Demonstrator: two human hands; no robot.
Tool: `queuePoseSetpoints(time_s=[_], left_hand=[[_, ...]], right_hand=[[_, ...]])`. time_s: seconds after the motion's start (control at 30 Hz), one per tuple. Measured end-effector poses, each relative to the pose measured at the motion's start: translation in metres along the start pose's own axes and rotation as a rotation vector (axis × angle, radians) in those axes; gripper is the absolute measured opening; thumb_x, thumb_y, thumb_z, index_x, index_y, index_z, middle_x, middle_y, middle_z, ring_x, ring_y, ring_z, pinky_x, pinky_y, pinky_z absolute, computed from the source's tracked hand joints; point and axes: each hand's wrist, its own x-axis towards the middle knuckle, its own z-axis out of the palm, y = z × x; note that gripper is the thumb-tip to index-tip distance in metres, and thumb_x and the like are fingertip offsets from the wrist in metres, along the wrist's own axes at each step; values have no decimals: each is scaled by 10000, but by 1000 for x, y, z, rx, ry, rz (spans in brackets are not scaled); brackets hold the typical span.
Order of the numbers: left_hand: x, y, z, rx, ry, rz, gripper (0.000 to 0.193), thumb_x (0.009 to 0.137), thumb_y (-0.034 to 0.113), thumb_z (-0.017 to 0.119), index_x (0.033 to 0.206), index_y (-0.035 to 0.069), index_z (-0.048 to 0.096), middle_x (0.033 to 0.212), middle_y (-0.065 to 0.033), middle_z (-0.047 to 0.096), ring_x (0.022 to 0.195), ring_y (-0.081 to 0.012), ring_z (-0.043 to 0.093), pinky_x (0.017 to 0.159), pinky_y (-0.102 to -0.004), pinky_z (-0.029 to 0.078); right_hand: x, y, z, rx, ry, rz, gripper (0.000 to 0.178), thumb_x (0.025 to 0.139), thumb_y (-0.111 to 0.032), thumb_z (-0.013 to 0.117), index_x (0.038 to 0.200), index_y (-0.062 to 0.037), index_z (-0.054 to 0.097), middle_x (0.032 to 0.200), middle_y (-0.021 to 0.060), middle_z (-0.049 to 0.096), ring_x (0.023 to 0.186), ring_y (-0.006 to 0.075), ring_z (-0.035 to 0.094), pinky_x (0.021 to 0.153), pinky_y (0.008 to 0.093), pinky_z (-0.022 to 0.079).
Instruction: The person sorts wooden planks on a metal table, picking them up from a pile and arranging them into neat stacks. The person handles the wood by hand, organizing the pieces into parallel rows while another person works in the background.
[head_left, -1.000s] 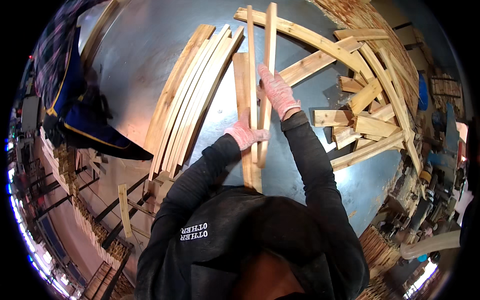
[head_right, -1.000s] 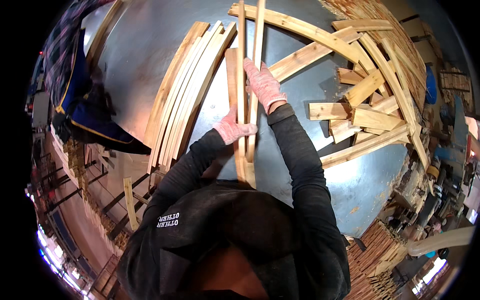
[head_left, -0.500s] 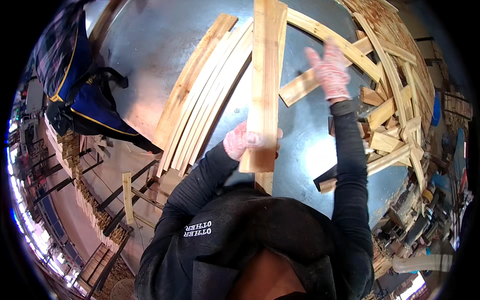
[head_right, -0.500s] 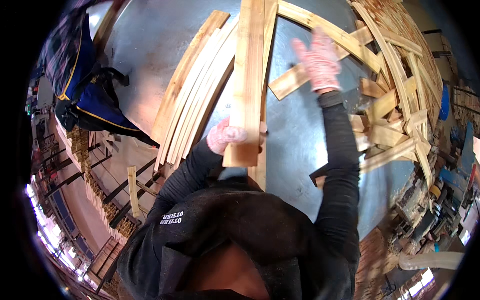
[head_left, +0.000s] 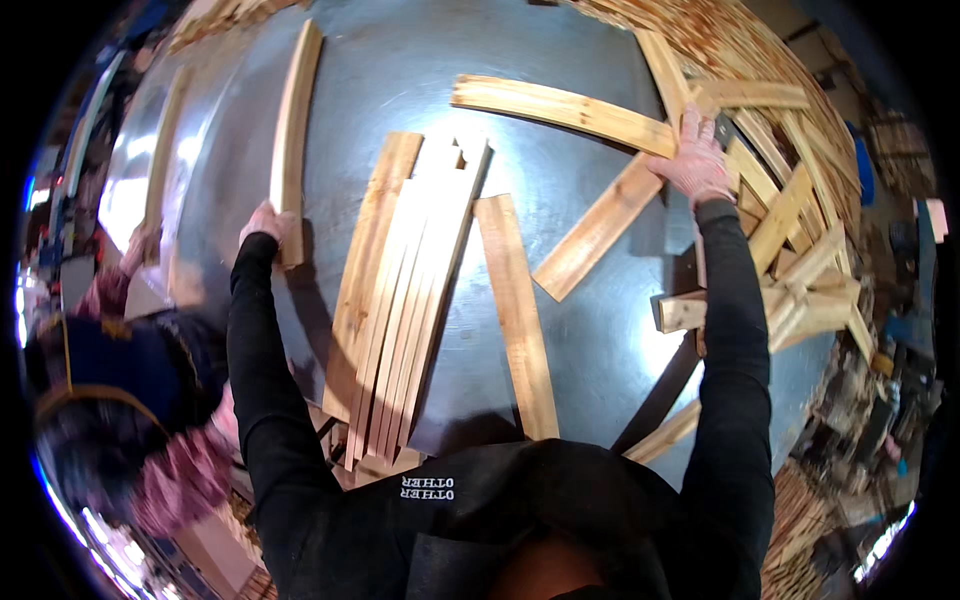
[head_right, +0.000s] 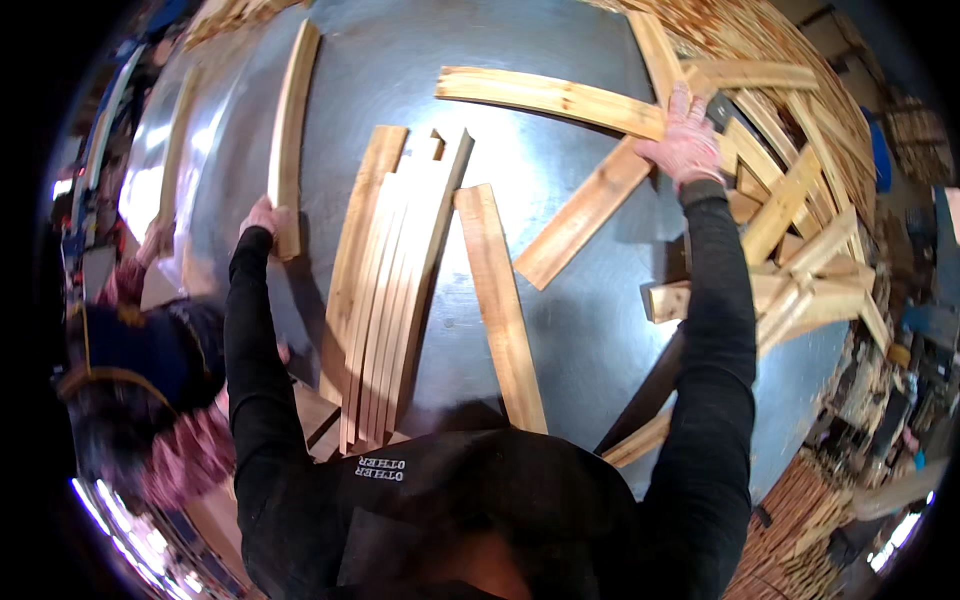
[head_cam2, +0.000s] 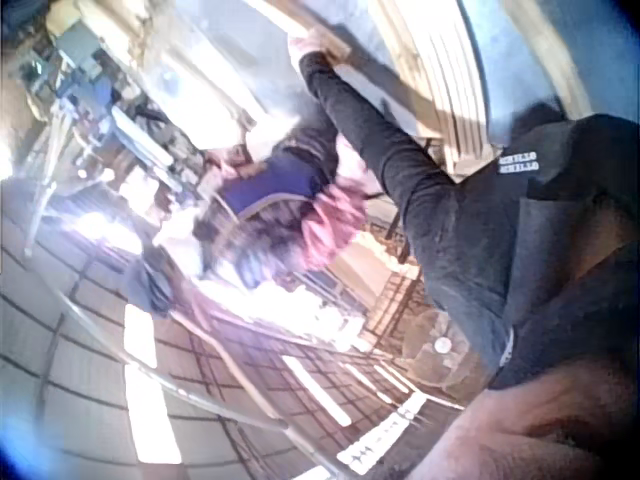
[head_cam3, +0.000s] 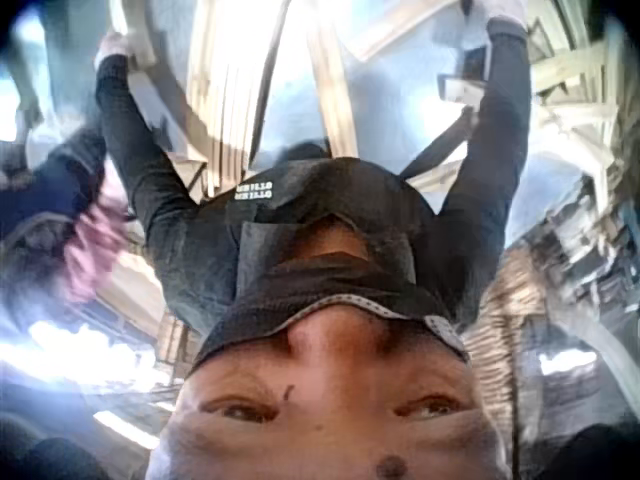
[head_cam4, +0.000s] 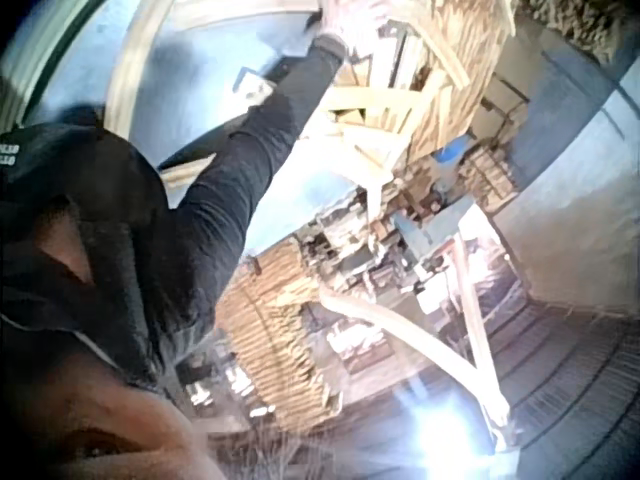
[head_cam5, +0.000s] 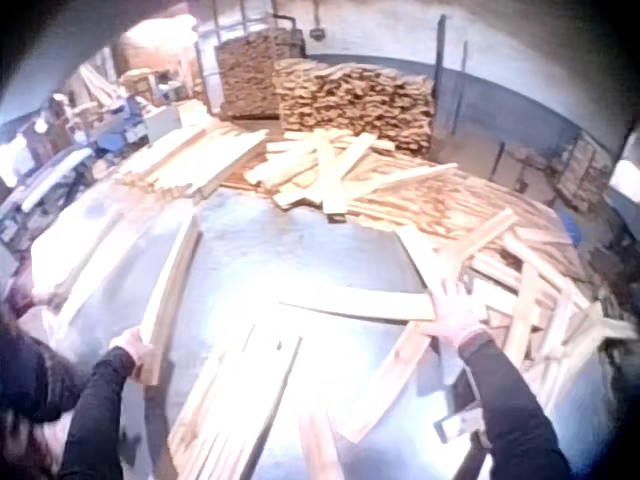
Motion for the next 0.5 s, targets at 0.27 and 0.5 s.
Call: queuePoseSetpoints(time_s=[0.27,0.5], left_hand=[[-171,143,6,-851,217,615,544,904,193,644,1393,51,452,1194,-163,608,1059,-284,620,898,-394,520],[-292,312,52,-1496,-1631,379,484,953,215,610,1372,24,462,1111,-91,637,821,-174,663,703,-272,558]], right_hand=[[-16,38,-7,754,-191,236,612,811,-136,641,1386,-66,444,1302,243,537,1158,353,594,973,429,506],[-111,-11,9,1849,-140,260,507,971,-185,578,1400,45,437,1293,157,596,1214,249,573,1023,311,472]])
